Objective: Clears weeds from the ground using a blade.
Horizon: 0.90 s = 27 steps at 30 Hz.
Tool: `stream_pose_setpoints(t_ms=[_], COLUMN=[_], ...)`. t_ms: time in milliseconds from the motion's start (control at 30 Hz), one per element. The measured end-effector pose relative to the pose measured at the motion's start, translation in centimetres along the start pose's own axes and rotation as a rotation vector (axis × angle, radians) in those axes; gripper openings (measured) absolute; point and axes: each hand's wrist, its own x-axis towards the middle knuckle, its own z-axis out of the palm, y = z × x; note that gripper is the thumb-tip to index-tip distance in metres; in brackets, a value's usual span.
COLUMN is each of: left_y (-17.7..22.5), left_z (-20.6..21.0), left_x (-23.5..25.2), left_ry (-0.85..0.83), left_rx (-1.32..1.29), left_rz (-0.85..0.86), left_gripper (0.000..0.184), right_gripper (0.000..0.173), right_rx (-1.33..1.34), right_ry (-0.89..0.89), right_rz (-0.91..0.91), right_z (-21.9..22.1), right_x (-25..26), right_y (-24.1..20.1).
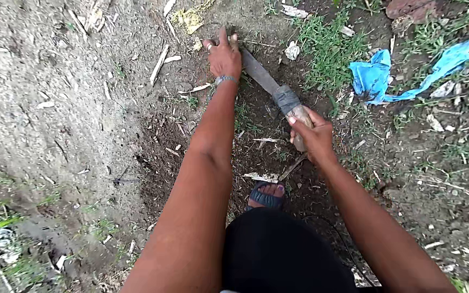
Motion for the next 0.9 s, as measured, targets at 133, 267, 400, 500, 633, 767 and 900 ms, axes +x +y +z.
stream_pose_setpoints(t_ms=[133,267,400,500,633,767,900], left_y=[1.3,-2.2,-8.9,-14.0,-17.3,-16.9,-15.2], left_z=[0.3,0.2,0.6,-1.7,-4.8,-4.7,-3.6], left_x=[1.0,-2.5,-7.8,-8.6,-6.2,-4.1,-3.7], left_ry=[-0.079,-0.082,-0.019,-0.029,-0.143,-0.159,-0.118], left_rx=[0.168,0.109,0.110,0.108,0.224,0.219,0.353], left_rz=[-0.035,0.017,0.148,-0.030,-0.212,-0.242,-0.287], left_gripper=[0.057,0.047,0.042,0.047,0.061,0.063,0.072], right_gripper=[0.061,0.065,0.064,0.063,0.063,0.057,0.046], right_rx=[-0.394,-0.462,-0.439,-0.319,-0.104,-0.076,0.165], right_ry=[-0.051,-0.070,-0.142,-0.163,-0.163,-0.262,-0.280], right_rz=[-0.255,-0.220,-0.152,-0.019,0.126,0.229,0.390], right_z=[-2.0,-5.3,-10.3,-12.7,-11.6,-2.3,2.2], right_x=[-2.0,-7.4,-14.3,-17.2,-15.6,-9.3,-4.9], right_y=[-0.2,2.0,3.1,2.2,0.2,-0.7,2.7])
